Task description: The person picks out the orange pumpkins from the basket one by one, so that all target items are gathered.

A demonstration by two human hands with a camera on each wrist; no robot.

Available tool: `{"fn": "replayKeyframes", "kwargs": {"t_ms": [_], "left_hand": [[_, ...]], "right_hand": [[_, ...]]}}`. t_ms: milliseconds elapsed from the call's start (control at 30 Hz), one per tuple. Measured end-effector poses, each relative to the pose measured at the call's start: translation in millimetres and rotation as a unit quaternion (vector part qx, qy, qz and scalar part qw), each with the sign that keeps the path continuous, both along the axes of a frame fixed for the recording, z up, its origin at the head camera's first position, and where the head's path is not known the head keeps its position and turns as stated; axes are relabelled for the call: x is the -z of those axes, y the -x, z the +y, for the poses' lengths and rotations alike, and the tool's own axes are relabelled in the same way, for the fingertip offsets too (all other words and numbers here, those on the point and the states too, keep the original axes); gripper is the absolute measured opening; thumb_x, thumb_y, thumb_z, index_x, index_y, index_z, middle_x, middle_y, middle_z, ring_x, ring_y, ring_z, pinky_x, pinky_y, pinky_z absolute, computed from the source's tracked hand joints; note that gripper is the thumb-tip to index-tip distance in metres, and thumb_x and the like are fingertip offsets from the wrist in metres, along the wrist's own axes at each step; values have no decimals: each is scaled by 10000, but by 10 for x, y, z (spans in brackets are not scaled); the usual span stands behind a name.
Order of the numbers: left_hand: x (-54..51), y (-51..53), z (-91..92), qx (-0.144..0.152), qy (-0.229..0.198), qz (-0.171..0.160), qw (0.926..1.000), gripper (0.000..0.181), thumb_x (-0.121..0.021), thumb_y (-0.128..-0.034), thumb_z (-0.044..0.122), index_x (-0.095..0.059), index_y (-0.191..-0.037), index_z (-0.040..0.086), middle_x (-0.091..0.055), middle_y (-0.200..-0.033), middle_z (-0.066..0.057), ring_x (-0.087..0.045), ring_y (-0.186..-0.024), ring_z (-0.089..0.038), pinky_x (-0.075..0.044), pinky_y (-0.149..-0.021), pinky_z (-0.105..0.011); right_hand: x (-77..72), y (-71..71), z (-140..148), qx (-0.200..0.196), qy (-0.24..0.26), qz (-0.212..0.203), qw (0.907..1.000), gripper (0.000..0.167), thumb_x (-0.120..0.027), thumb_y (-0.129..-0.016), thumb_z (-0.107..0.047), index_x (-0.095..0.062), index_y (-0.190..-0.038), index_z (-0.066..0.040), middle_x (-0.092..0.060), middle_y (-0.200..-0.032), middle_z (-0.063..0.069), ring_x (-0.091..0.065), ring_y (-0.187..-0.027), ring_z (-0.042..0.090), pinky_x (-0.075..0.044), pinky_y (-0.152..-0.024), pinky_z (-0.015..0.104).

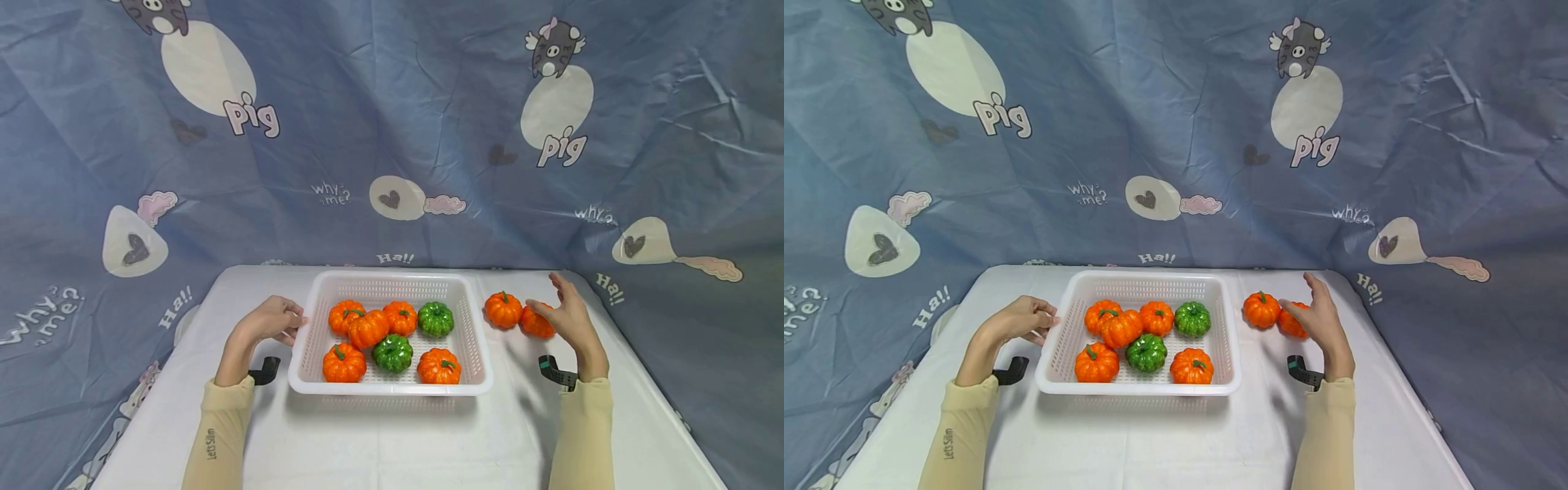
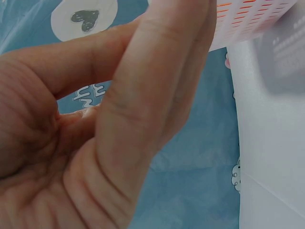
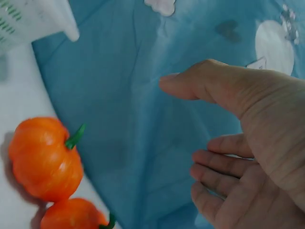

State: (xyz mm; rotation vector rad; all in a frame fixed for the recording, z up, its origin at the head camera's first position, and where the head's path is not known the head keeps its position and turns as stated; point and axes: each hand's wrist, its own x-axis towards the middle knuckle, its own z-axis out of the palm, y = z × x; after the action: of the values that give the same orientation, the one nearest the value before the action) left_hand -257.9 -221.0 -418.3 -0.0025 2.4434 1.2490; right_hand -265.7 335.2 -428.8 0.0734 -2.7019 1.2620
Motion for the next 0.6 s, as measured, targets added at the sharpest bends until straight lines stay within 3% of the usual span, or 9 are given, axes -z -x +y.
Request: {"fn": "replayKeyframes", "kwargs": {"t_ms": [267,600], "left_hand": [[-13,-7,0,26,-6,63,10000,391,-576,-951,79,-503,-1252,-159,-681,-953,-213,-687,-733,-183,-613,-661,-340],[-8,-6,-2,51,-6,64,10000,386,-571,-951,77,-506,-1249,-160,-679,-948,-208,-685,-716,-179,-613,-660,-339]], "right_hand": [[-188,-82,-235,-705,59,246,9972,880,-736,-863,-260,-211,-1524,-14,-243,-1558,234,-218,-1413,491,-239,-1139,611],[-287,-137,-575,-1282,-229,-8,9915,867,-742,-856,-313,-249,-1523,-63,-272,-1547,216,-248,-1414,474,-254,-1141,606]]}}
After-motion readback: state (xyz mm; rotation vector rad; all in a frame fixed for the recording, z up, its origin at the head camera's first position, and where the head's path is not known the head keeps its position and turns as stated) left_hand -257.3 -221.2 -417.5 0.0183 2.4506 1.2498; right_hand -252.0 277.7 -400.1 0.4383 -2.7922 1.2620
